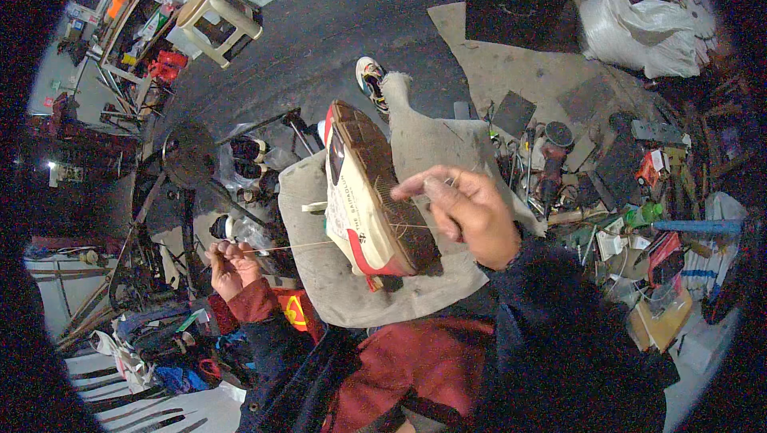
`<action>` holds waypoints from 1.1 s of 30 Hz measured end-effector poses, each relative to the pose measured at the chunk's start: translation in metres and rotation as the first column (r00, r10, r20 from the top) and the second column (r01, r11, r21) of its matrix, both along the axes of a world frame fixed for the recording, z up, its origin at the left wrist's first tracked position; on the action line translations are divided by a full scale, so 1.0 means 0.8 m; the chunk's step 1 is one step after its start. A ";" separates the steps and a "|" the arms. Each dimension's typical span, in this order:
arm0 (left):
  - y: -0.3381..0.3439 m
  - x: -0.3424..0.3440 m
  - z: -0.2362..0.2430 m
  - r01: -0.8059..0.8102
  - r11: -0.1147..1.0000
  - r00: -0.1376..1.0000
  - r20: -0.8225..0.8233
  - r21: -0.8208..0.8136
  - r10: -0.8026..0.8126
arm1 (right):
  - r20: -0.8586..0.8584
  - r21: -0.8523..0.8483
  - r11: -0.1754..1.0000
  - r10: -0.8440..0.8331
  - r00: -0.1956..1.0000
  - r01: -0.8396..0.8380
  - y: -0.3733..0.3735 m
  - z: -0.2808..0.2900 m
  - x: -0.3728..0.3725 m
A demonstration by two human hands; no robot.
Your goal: The person hand-sews a multicolored sneaker using a needle and thread. They repeatedly insert the needle through the shoe's upper, pull the thread tight, and reposition the shoe to continue stitching along the seam.
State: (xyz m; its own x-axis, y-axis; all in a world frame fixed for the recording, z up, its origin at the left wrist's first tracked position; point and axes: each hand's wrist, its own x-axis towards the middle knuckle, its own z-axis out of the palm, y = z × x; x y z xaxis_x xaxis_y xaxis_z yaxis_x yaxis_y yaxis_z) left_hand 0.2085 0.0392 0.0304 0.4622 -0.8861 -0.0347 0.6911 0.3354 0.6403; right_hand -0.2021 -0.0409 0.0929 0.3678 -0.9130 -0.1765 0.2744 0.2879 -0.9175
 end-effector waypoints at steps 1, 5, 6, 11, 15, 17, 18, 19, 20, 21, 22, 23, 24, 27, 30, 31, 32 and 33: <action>-0.004 -0.003 0.002 0.033 0.999 0.999 -0.018 -0.016 -0.033 | -0.194 -0.065 0.997 -0.051 0.980 0.039 0.002 -0.001 0.008; -0.022 -0.016 0.007 0.165 0.986 0.984 -0.055 -0.028 -0.167 | -0.695 -0.180 0.951 0.056 0.716 -0.250 0.022 -0.010 0.018; -0.025 -0.020 0.004 0.020 0.995 0.996 -0.092 0.100 -0.011 | -0.639 -0.248 0.944 0.009 0.769 -0.217 0.028 -0.015 0.023; -0.039 -0.012 -0.013 -0.031 0.967 0.999 0.033 0.251 0.023 | -0.517 -0.437 0.890 -0.130 0.846 -0.130 0.041 -0.037 0.036; -0.053 0.027 -0.030 -0.246 0.874 0.969 0.136 0.419 0.208 | -0.533 -0.434 0.883 -0.089 0.842 -0.181 0.043 -0.049 0.035; -0.052 0.051 -0.038 -0.271 0.822 0.962 0.162 0.501 0.218 | -0.491 -0.485 0.859 -0.112 0.864 -0.165 0.041 -0.056 0.039; -0.051 0.059 -0.047 -0.225 0.841 0.969 0.200 0.491 0.142 | -0.472 -0.491 0.858 -0.114 0.874 -0.153 0.040 -0.059 0.039; -0.049 0.068 -0.056 -0.238 0.815 0.966 0.216 0.529 0.142 | -0.468 -0.488 0.860 -0.112 0.876 -0.151 0.040 -0.062 0.040; -0.045 0.073 -0.067 -0.229 0.810 0.966 0.229 0.540 0.121 | -0.476 -0.486 0.860 -0.110 0.873 -0.157 0.040 -0.065 0.042; -0.042 0.079 -0.077 -0.230 0.812 0.963 0.249 0.536 0.108 | -0.466 -0.498 0.853 -0.109 0.878 -0.158 0.038 -0.068 0.043; -0.038 0.083 -0.087 -0.257 0.767 0.959 0.252 0.588 0.129 | -0.467 -0.511 0.844 -0.114 0.877 -0.162 0.037 -0.070 0.044; -0.034 0.086 -0.096 -0.235 0.781 0.964 0.241 0.578 0.111 | -0.468 -0.522 0.838 -0.124 0.875 -0.160 0.037 -0.072 0.045; -0.031 0.087 -0.105 -0.251 0.737 0.961 0.250 0.628 0.114 | -0.473 -0.523 0.834 -0.111 0.874 -0.177 0.036 -0.072 0.045; -0.025 0.090 -0.121 -0.216 0.683 0.971 0.229 0.698 0.073 | -0.487 -0.528 0.824 -0.093 0.869 -0.207 0.034 -0.072 0.043; -0.012 0.090 -0.118 -0.085 0.778 0.989 0.148 0.622 -0.011 | -0.498 -0.517 0.827 -0.080 0.863 -0.221 0.034 -0.069 0.039; -0.004 0.089 -0.112 -0.004 0.830 0.998 0.061 0.558 -0.036 | -0.492 -0.514 0.831 -0.082 0.867 -0.213 0.034 -0.069 0.037; 0.004 0.088 -0.105 0.029 0.829 1.000 -0.025 0.559 -0.018 | -0.480 -0.521 0.831 -0.095 0.872 -0.196 0.035 -0.068 0.036; 0.012 0.085 -0.098 -0.015 0.817 0.994 0.098 0.577 -0.051 | -0.470 -0.497 0.847 -0.081 0.879 -0.188 0.036 -0.067 0.034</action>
